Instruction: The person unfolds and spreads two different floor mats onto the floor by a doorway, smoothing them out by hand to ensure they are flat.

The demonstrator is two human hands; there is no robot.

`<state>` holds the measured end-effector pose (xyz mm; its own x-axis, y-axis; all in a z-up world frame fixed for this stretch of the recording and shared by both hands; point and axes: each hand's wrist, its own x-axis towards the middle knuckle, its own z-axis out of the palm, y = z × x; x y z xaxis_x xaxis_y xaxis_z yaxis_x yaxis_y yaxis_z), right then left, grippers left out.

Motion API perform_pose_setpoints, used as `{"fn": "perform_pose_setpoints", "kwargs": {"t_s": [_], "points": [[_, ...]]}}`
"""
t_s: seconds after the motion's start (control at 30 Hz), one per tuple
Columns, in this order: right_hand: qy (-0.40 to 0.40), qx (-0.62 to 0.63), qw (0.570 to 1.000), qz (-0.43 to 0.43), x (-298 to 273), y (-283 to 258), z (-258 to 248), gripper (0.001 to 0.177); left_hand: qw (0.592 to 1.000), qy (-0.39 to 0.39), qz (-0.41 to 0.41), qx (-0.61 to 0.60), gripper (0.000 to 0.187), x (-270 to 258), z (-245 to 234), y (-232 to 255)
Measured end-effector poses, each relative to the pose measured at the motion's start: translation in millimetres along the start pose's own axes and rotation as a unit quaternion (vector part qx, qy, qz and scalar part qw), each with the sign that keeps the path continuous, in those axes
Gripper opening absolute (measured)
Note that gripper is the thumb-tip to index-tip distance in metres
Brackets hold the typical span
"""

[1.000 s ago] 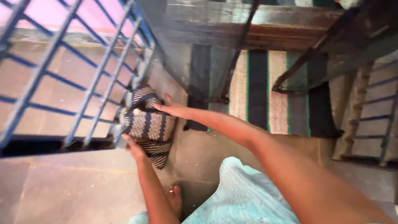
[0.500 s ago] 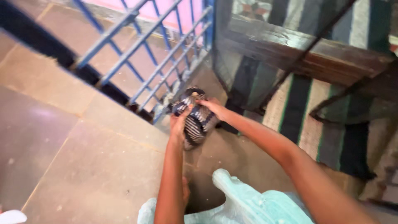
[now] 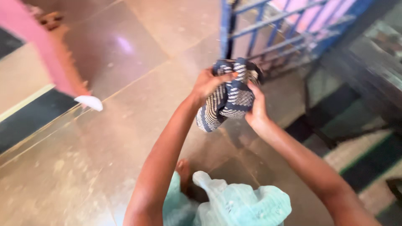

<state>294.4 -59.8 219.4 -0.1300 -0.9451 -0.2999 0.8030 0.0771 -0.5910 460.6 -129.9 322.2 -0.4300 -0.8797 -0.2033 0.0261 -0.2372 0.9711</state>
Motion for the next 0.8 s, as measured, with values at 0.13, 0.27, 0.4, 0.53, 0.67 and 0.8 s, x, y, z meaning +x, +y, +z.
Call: {"fn": "perform_pose_setpoints", "kwargs": {"t_s": [0.13, 0.27, 0.4, 0.53, 0.67, 0.8], "points": [[0.021, 0.01, 1.0, 0.02, -11, 42, 27, 0.046, 0.987, 0.01, 0.014, 0.162, 0.05, 1, -35, 9], [0.03, 0.023, 0.998, 0.057, -5, 78, 60, 0.049, 0.982, 0.025, 0.042, 0.184, 0.047, -28, -68, 23], [-0.044, -0.006, 0.997, 0.061, 11, 120, 110, 0.053, 0.995, 0.083, 0.027, 0.049, 0.045, -66, -125, 47], [-0.097, -0.022, 0.989, 0.111, 26, 164, 181, 0.056, 0.979, 0.196, 0.026, 0.047, 0.041, -93, -186, 70], [-0.146, -0.055, 0.975, 0.159, 44, 204, 252, 0.054, 0.952, 0.279, 0.111, -0.057, 0.037, -126, -250, 72], [-0.194, -0.117, 0.95, 0.213, 58, 237, 322, 0.043, 0.9, 0.344, 0.198, -0.181, 0.032, -166, -311, 63]]}}
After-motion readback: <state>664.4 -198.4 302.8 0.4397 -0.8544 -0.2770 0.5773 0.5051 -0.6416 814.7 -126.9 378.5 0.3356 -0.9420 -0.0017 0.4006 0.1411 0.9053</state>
